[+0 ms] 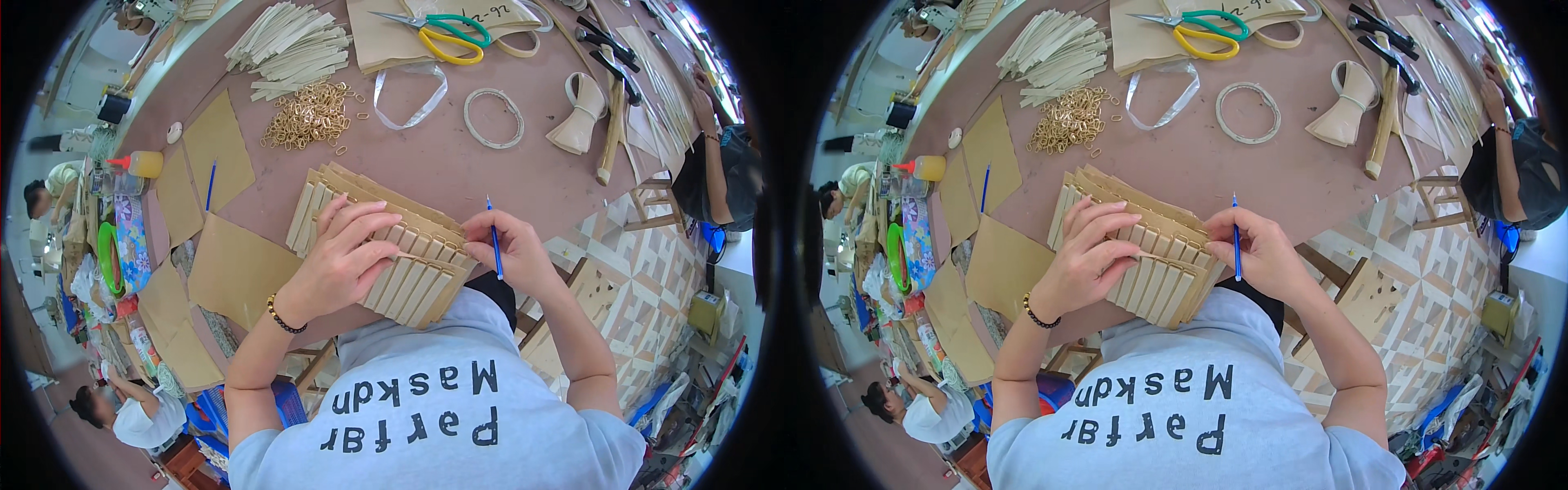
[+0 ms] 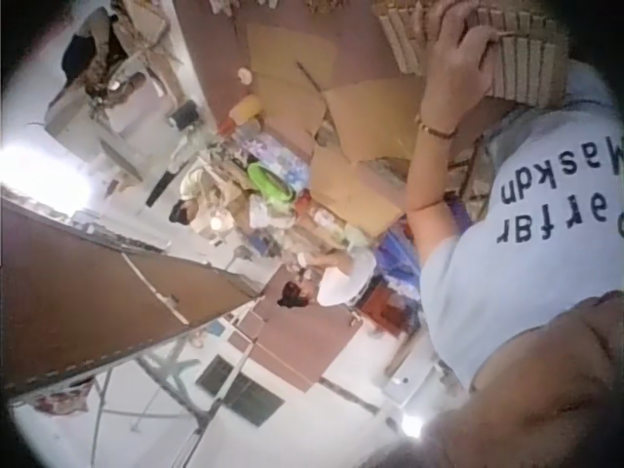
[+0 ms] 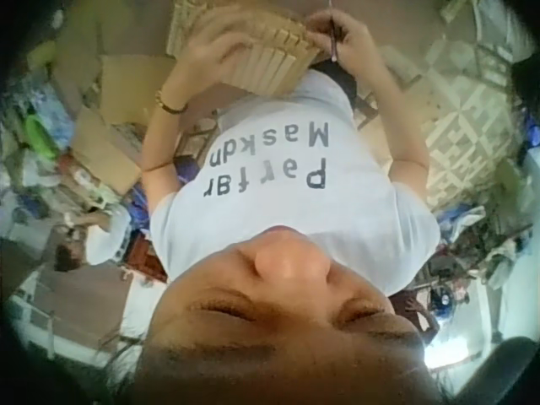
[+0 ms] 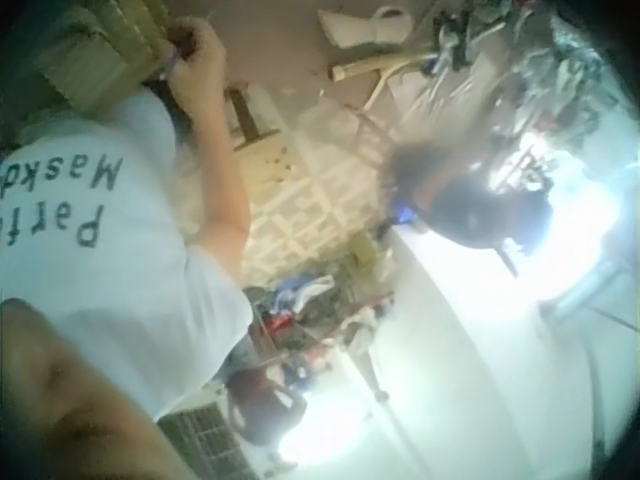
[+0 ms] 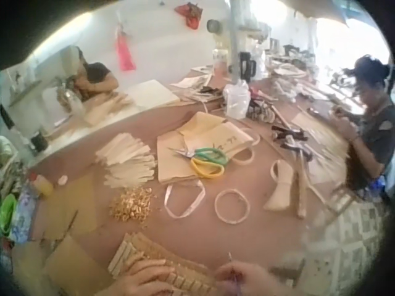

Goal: The person assembles small rectangular wooden pieces with gold-colored metal rings on a workbench. They pick up a wooden piece, attach a ring, and place it into a growing stack. The person also uses a blue pen to mark the assembled pieces and organizes them into neat rows.

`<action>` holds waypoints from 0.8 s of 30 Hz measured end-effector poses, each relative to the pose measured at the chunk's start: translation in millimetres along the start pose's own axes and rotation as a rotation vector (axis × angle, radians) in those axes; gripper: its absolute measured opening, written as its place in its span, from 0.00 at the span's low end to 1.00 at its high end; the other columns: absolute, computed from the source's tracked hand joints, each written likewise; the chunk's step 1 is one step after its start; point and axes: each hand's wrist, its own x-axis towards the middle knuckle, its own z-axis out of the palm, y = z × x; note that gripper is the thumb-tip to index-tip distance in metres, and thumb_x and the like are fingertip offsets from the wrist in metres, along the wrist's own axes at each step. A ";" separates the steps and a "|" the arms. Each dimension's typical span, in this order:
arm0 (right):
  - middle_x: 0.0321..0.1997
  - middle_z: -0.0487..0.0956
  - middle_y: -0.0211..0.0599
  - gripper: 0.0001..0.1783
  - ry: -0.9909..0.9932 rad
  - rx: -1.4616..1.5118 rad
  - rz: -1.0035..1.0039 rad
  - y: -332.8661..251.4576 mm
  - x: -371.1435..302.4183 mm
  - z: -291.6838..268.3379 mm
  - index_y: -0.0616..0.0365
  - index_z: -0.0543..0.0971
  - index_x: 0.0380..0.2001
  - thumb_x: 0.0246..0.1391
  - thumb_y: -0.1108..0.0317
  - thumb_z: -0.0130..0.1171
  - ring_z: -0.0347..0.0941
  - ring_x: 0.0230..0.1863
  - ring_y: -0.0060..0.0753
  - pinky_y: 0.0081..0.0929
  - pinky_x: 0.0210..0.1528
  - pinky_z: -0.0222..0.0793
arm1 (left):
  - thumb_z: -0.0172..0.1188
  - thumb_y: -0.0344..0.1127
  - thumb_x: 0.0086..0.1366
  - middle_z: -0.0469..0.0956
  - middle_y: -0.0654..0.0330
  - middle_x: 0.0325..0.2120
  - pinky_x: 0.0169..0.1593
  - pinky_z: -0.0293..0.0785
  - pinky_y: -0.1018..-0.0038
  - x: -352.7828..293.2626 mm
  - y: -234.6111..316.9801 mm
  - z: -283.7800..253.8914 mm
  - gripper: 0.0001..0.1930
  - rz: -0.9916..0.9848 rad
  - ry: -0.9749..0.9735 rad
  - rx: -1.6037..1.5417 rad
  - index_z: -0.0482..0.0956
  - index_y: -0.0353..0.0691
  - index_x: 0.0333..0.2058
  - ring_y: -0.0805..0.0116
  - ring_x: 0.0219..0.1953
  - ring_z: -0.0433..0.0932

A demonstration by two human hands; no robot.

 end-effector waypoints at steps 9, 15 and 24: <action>0.32 0.78 0.27 0.12 0.007 0.183 0.149 -10.4 -2.7 -2.7 0.62 0.77 0.43 0.63 0.64 0.55 0.71 0.31 0.13 0.15 0.31 0.69 | 0.64 0.26 0.51 0.74 0.61 0.51 0.65 0.54 0.52 13.3 0.8 -1.8 0.09 0.018 -0.008 0.059 0.79 0.45 0.32 0.57 0.60 0.66; 0.32 0.77 0.26 0.13 -0.044 0.027 0.064 -10.5 -5.0 2.4 0.61 0.75 0.43 0.57 0.67 0.61 0.70 0.31 0.14 0.16 0.32 0.68 | 0.65 0.27 0.53 0.74 0.58 0.49 0.60 0.60 0.58 6.7 7.1 2.7 0.08 -0.035 0.188 0.042 0.79 0.43 0.33 0.57 0.56 0.69; 0.29 0.67 0.22 0.17 -0.176 0.105 0.021 -53.2 -7.9 31.6 0.54 0.65 0.30 0.50 0.73 0.67 0.62 0.29 0.10 0.12 0.28 0.59 | 0.60 0.37 0.63 0.78 0.53 0.35 0.44 0.71 0.67 -70.8 39.8 -10.7 0.11 -0.363 -0.130 -0.973 0.79 0.34 0.35 0.59 0.37 0.77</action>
